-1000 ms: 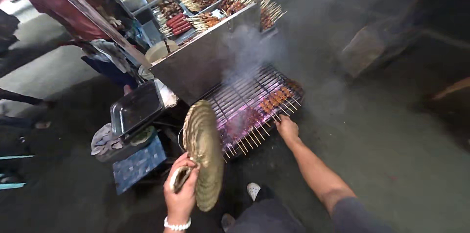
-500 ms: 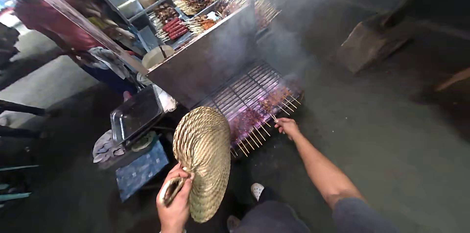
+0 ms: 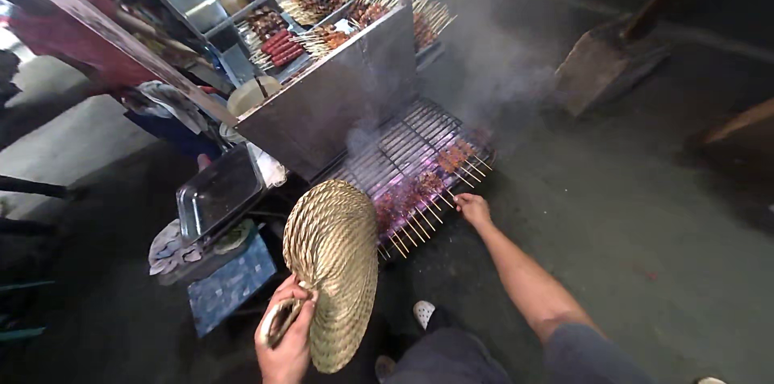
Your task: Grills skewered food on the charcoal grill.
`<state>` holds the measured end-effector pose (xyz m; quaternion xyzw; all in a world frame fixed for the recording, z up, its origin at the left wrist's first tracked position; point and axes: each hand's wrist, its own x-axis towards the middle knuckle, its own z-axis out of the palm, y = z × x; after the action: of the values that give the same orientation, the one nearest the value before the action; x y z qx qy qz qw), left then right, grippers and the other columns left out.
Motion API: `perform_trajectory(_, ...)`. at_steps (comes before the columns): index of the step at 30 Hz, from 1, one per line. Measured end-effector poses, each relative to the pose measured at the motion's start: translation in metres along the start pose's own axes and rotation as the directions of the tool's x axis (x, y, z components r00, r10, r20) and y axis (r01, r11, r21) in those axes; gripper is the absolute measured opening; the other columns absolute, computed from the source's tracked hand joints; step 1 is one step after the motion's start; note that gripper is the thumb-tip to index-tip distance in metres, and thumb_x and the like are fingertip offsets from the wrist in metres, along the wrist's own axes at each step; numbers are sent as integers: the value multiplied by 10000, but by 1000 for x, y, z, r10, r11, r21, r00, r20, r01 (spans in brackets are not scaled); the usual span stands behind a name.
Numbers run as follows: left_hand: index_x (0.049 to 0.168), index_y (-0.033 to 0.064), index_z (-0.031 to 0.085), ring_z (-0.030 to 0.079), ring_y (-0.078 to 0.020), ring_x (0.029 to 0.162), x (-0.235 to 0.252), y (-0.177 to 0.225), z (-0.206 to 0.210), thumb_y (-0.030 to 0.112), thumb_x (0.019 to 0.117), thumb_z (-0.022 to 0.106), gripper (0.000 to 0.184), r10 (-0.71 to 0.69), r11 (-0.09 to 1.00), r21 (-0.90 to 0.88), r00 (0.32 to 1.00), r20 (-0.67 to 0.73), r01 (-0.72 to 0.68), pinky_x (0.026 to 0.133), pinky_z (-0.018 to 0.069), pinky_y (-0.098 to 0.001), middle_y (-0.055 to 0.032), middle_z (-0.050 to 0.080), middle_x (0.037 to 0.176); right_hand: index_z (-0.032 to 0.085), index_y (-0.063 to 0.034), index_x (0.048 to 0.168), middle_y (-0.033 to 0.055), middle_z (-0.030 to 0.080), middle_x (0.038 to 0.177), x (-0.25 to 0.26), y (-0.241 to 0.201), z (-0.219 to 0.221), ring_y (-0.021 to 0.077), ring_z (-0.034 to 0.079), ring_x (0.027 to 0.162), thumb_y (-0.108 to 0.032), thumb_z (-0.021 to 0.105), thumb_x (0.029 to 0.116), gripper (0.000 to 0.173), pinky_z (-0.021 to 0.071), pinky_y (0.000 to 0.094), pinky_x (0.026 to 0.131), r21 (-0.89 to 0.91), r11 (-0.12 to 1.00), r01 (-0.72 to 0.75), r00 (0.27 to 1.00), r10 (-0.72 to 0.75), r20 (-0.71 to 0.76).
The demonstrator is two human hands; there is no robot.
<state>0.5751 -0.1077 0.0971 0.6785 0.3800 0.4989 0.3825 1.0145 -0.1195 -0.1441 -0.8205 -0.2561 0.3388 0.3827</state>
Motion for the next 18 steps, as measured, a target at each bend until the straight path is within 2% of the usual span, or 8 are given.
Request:
perform_trajectory(2, 885, 172, 706, 645, -150, 1167, 1, 0, 5, 19, 775, 739, 191, 22, 999, 28, 1000, -2, -22, 1044, 521, -309, 25, 725, 1096, 753, -106, 1185, 105, 761, 1021, 2, -4, 0, 247, 715, 933, -289, 568, 1060, 289, 540, 491, 927, -49, 998, 34, 999, -35, -31)
perform_trajectory(5, 901, 168, 703, 641, -150, 1176, 2, 1, 15, 29, 790, 722, 179, 50, 996, 69, 999, -1, -49, 1064, 511, -319, 35, 723, 1083, 749, -112, 1199, 122, 758, 1095, 8, -5, 5, 272, 718, 1016, -287, 551, 1062, 298, 531, 507, 977, -130, 989, 63, 998, -59, 33)
perform_trajectory(7, 894, 168, 703, 644, -139, 1167, 6, 5, 20, 24, 775, 740, 190, 3, 1000, 23, 1000, 9, -3, 1062, 508, -309, 35, 728, 1075, 751, -132, 1202, 116, 758, 1116, 9, -7, 6, 286, 714, 1051, -324, 549, 1061, 312, 526, 531, 986, -193, 978, 77, 996, -66, 64)
perform_trajectory(10, 894, 165, 716, 670, -130, 1082, 16, 10, 14, 2, 753, 786, 226, -57, 996, -74, 998, -2, 56, 989, 549, -299, 30, 732, 1042, 745, -158, 1230, 119, 743, 1199, 1, -13, -6, 323, 691, 1145, -422, 564, 1044, 370, 513, 591, 999, -331, 935, 124, 992, -127, 13)
perform_trajectory(12, 940, 154, 711, 644, -121, 1152, 23, 7, 5, 16, 790, 741, 206, 50, 998, 49, 998, -32, -49, 1054, 512, -303, 45, 723, 1086, 701, -116, 1301, 165, 690, 1291, -3, -18, -19, 378, 678, 1153, -389, 563, 1050, 396, 521, 611, 974, -395, 911, 119, 983, -163, -79)
perform_trajectory(14, 967, 99, 701, 617, -155, 1231, 28, 5, 2, 82, 854, 696, 114, 208, 951, 233, 978, 6, -204, 1101, 485, -321, -10, 710, 1146, 629, -107, 1394, 185, 629, 1383, -2, -22, -29, 413, 684, 1116, -361, 567, 1051, 431, 545, 621, 915, -452, 890, 64, 976, -150, -157)
perform_trajectory(15, 958, 108, 700, 610, -162, 1238, 29, 7, 7, 105, 860, 697, 99, 213, 948, 236, 977, 25, -213, 1099, 484, -319, -16, 706, 1152, 599, -112, 1429, 181, 602, 1419, 3, -24, -31, 419, 685, 1105, -350, 576, 1048, 450, 552, 619, 895, -479, 877, 45, 973, -147, -178)
perform_trajectory(18, 908, 180, 721, 646, -129, 1157, 33, 11, 30, 70, 778, 781, 180, 19, 999, -27, 998, 60, -18, 1034, 523, -296, 41, 727, 1087, 548, -89, 1471, 199, 544, 1471, 17, -26, -32, 436, 658, 1145, -326, 615, 1028, 507, 552, 606, 911, -536, 844, 19, 974, -136, -180)
